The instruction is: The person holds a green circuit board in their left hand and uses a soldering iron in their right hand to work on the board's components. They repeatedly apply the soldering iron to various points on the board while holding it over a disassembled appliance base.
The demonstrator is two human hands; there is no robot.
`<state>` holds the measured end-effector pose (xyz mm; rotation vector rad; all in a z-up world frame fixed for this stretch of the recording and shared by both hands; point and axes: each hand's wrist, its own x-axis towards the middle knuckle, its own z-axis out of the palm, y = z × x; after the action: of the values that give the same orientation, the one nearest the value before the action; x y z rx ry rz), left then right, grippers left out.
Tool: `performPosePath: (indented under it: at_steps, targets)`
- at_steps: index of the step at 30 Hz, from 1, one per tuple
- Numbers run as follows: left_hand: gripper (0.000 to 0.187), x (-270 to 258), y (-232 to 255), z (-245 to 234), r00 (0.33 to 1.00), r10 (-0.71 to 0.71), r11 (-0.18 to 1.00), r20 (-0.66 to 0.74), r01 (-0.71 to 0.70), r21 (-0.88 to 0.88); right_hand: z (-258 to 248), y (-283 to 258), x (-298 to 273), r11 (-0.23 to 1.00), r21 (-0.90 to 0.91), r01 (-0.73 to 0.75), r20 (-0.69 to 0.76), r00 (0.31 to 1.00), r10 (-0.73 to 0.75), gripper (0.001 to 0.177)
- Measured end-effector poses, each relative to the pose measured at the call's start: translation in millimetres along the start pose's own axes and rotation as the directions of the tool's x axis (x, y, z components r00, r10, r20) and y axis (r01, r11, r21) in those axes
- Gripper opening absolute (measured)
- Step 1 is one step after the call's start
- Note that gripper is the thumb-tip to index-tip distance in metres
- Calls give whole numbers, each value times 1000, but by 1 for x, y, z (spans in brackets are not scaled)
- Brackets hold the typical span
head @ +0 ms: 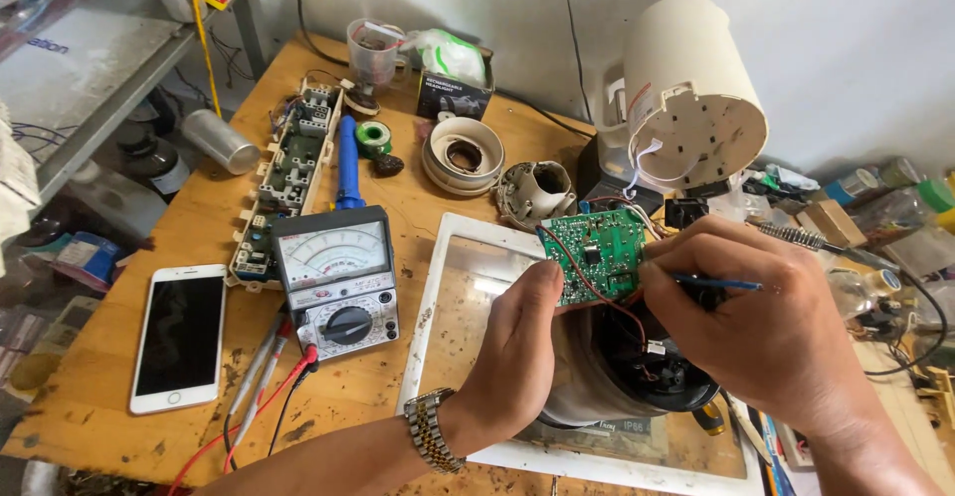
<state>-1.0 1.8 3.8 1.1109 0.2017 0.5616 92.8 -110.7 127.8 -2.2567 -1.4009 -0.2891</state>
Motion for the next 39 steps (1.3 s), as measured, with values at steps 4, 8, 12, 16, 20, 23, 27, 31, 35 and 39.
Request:
performPosePath:
  at_steps: [4,8,12,16,20,23,27,31,35,39]
  targets:
    - [37,0,0,0,1000,17,1000,5,-17,-3,0,1,0,1000,11,-3,-13,1000,3,14]
    - [36,0,2,-1,1000,0,1000,-4,0,-7,1,3,0,999,27,36,-7,999,-35,14]
    - [37,1,2,-1,1000,-20,1000,8,20,-20,2,2,0,998,-43,43,-31,999,-44,15]
    - [36,1,1,-1,1000,-23,1000,-7,22,-12,1,1,0,1000,-2,11,-28,1000,-11,14]
    - [37,2,-3,0,1000,-25,999,-11,25,-24,0,2,0,999,37,11,-6,1000,-11,13]
    - [37,1,-2,-1,1000,5,1000,-5,-5,22,1,4,1,998,-11,59,-22,998,-60,13]
    - [37,2,-5,-1,1000,-14,1000,-13,14,-4,1,3,2,999,-24,40,-34,999,-41,14]
    - [37,2,-4,-1,1000,23,1000,-8,-23,0,-2,2,5,998,21,-63,9,998,63,14]
    - [37,2,0,-2,1000,19,1000,15,-19,18,-4,5,8,997,-69,-38,44,998,41,13]
    - [37,1,4,-3,999,15,999,28,-17,49,-3,5,7,996,-82,-41,53,998,46,13]
